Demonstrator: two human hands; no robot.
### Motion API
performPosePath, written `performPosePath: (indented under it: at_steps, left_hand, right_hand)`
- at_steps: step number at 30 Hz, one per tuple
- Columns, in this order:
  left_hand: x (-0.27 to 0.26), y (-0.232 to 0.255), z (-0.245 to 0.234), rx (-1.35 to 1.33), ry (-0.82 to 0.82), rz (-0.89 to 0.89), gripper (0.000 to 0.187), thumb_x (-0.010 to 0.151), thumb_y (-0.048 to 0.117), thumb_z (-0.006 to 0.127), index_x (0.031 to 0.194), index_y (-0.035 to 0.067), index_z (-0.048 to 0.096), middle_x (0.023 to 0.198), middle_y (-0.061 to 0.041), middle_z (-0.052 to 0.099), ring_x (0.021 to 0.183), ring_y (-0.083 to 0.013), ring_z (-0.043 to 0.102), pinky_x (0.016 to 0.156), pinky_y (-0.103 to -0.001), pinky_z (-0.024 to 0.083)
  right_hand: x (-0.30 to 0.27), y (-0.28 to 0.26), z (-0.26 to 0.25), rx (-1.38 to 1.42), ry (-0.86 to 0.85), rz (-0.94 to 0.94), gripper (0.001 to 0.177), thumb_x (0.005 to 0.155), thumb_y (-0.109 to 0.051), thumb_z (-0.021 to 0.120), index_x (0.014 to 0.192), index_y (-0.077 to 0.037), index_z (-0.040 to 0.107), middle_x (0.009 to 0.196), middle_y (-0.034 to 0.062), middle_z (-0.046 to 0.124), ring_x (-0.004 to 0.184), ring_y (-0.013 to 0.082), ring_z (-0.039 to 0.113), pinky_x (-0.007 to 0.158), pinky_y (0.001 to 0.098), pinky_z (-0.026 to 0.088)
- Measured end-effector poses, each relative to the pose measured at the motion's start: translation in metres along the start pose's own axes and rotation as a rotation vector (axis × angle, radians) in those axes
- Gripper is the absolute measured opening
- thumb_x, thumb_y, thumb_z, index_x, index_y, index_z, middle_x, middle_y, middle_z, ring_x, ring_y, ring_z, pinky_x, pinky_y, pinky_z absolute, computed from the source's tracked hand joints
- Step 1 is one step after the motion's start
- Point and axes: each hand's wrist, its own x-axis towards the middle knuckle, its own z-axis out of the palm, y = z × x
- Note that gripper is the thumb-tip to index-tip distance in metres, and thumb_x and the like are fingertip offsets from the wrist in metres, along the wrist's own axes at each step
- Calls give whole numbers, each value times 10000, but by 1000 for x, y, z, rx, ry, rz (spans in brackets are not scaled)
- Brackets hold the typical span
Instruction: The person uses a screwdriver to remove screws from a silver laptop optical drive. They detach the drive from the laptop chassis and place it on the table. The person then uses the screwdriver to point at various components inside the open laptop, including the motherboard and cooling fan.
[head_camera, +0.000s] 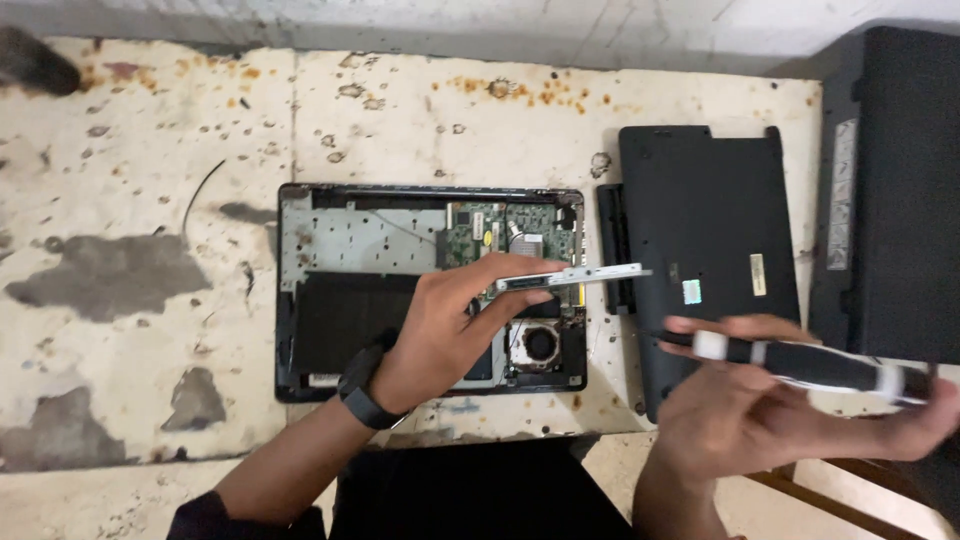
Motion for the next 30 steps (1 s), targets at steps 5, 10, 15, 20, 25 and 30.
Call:
performPosePath:
  at_steps: [5,10,15,20,25,30]
  left_hand:
    - [-1,-9,5,-121,88,64,326,1028,-4,639,1324,132,651,1233,-133,749,1165,-472,710,935,-674,614]
    - [2,-6,3,-48,34,143,347,1026,-39,635,1335,119,633,1276,-137,719,1221,-468,684,998,-698,594]
    - [-3,-24,4,77,-37,306,257,1097,-13,558,1338,63,606,1339,-101,700,1288,-339,693,1193,-549,557]
    - [-5,-29,5,97,-52,295,296,1093,-25,565,1372,70,585,1383,-110,676,1318,-373,671,1204,-581,566]
    - [-4,-25,4,119,-28,314,252,1100,4,565,1344,56,597,1353,-99,696,1277,-349,702,1162,-544,586]
    - [-4,-26,5,119,-7,327,225,1102,10,544,1315,35,612,1323,-120,710,1247,-348,713,1138,-534,590]
  right_hand:
    - [1,6,18,15,-89,6,454,1151,-314,524,1526,-287,269,1152,207,593,1007,315,658,956,554,716]
    - [10,10,26,10,-160,10,401,1110,-373,491,1446,-241,316,1123,205,603,1003,345,666,960,577,703]
    - [16,10,27,16,-225,22,392,1069,-432,459,1366,-195,362,1093,203,612,1000,375,675,963,600,689]
    - [19,9,26,32,-296,32,450,1015,-511,417,1260,-134,424,1054,200,625,994,416,686,968,631,671]
    - [26,8,24,59,-359,42,532,974,-570,385,1180,-87,470,1024,198,634,990,447,694,971,653,657]
    - [24,8,30,79,-413,42,633,933,-629,353,1100,-41,515,995,196,644,986,477,702,975,676,643]
